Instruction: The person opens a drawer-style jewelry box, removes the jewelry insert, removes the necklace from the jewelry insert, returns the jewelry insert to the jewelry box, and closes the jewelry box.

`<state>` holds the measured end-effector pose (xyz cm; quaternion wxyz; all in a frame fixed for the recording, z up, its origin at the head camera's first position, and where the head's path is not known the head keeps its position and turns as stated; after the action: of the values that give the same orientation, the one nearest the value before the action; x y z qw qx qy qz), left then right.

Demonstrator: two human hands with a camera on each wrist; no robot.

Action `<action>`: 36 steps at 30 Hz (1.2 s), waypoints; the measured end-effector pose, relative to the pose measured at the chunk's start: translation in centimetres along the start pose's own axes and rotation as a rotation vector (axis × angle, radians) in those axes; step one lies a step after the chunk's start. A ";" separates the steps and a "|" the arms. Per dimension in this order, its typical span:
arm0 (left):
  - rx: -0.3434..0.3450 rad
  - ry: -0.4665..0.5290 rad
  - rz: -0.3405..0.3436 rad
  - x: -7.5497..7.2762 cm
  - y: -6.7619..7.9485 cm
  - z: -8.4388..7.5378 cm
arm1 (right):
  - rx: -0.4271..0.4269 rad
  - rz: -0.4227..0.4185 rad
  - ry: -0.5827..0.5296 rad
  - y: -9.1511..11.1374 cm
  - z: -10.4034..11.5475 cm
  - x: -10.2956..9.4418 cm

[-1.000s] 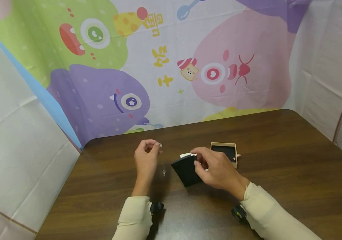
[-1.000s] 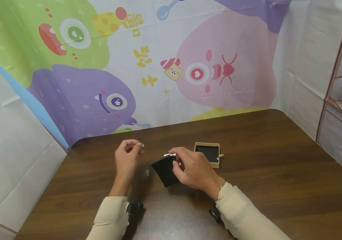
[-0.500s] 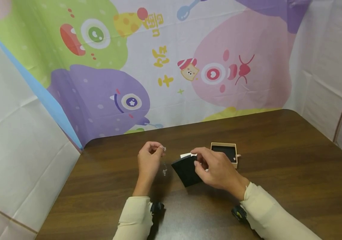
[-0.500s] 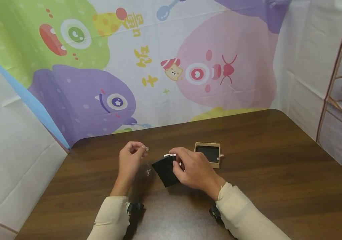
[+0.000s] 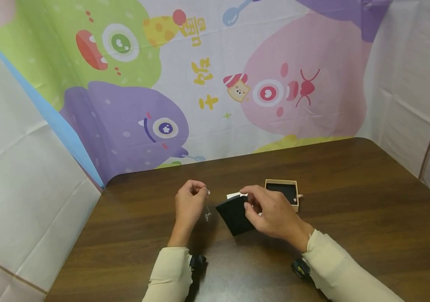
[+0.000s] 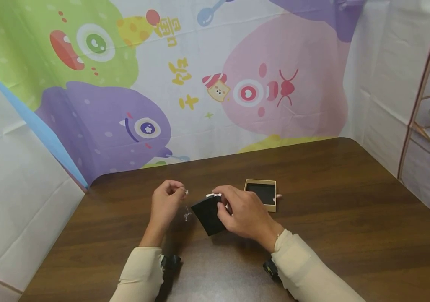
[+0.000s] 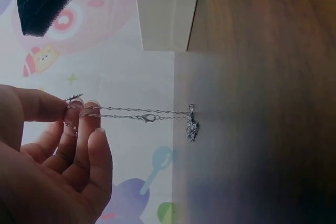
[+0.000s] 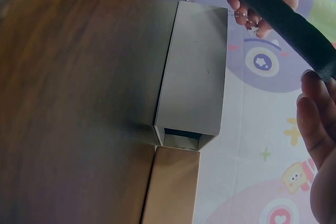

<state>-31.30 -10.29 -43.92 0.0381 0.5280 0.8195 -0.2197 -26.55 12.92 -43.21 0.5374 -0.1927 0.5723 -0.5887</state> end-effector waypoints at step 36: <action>0.063 -0.477 0.177 -0.1 0.4 0.3 | 0.003 0.005 0.014 0.0 0.2 0.1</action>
<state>-30.97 -10.37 -44.30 0.2329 0.5316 0.7308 -0.3592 -26.45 12.80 -43.17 0.5350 -0.1864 0.5756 -0.5897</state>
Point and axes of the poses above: each hand's wrist, its own y-axis away from the middle knuckle, its own x-axis out of the palm, z = x × y, the point moved 1 cm from there along -y, towards the middle knuckle, and after that the axes turned 11 degrees about -z, right-handed, at the moved point
